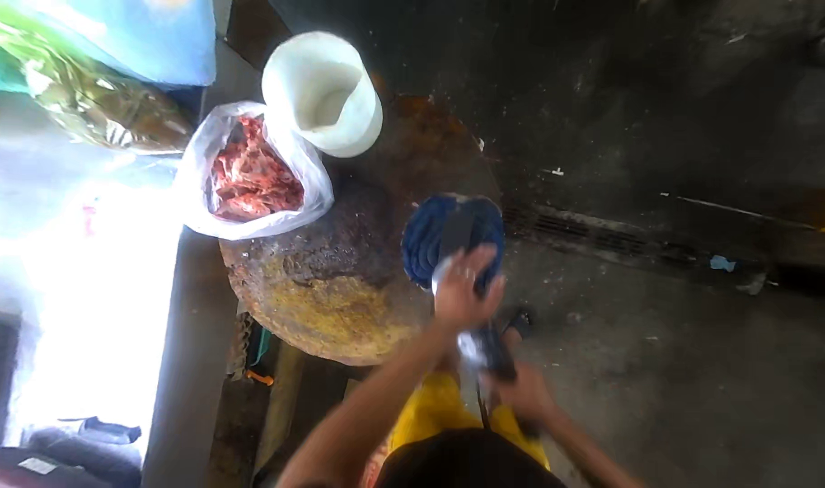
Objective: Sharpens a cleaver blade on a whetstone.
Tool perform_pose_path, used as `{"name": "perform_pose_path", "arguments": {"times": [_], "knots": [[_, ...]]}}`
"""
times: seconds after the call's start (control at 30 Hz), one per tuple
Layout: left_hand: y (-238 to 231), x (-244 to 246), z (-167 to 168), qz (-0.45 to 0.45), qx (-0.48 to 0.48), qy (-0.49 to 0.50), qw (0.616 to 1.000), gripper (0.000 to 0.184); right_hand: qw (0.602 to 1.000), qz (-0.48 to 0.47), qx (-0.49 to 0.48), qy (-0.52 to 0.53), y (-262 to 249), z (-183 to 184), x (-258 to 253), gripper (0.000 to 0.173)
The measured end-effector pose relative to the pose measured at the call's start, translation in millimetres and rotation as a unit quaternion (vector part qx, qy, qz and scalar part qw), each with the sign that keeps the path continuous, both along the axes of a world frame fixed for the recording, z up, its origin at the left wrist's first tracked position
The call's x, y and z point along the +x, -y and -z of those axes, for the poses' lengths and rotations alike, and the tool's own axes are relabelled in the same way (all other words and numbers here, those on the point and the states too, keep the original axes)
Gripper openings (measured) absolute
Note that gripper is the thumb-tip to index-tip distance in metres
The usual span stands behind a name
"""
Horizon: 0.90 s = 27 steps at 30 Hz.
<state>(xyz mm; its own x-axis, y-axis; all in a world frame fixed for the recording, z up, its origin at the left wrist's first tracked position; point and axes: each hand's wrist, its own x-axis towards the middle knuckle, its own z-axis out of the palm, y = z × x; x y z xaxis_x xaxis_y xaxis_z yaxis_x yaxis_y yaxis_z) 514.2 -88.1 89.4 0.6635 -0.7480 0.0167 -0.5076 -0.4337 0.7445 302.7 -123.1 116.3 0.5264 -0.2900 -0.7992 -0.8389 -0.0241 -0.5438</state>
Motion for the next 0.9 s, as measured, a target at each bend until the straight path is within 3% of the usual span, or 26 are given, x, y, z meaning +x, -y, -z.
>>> {"name": "perform_pose_path", "arguments": {"times": [0.13,0.2,0.27,0.33,0.4,0.43,0.5,0.63,0.7,0.77,0.9], "knots": [[132.0,155.3,1.7,0.027,0.012,0.07,0.997,0.05,0.996,0.045,-0.057,0.054,99.2,-4.4,155.3,0.042],[156.4,184.3,5.0,0.04,-0.008,0.1,0.994,0.052,0.989,0.073,-0.081,0.1,104.6,7.4,169.8,0.041],[133.2,156.6,1.7,0.034,-0.017,0.094,0.995,0.05,0.993,0.057,-0.063,0.079,78.0,9.7,133.6,0.045],[63.5,75.3,-5.9,0.018,0.055,0.052,0.997,0.05,1.0,0.007,-0.02,-0.003,26.1,2.5,60.1,0.054],[-10.5,-14.2,-1.9,0.002,0.042,0.01,0.999,0.046,0.999,-0.01,0.021,-0.045,-23.4,-7.6,-17.2,0.06],[-27.1,-36.3,1.4,-0.008,0.015,0.008,1.0,0.043,0.999,-0.008,0.025,-0.036,-34.1,-4.1,-38.0,0.061],[-14.9,-25.3,-2.5,0.001,0.01,0.008,1.0,0.04,1.0,0.002,0.011,-0.023,-21.8,1.0,-27.4,0.055],[112.7,119.0,-0.5,0.042,0.042,0.064,0.996,0.047,0.997,0.032,-0.048,0.045,85.1,-7.0,125.4,0.041],[155.5,168.5,0.9,0.044,0.023,0.102,0.994,0.05,0.991,0.065,-0.076,0.085,106.1,4.3,162.3,0.04],[144.7,156.5,1.8,0.041,-0.003,0.11,0.993,0.048,0.992,0.062,-0.072,0.083,88.6,10.3,140.8,0.043],[6.3,5.9,1.9,0.01,0.041,0.02,0.999,0.056,1.0,0.009,0.0,-0.002,-10.1,-4.9,-0.8,0.056]]}}
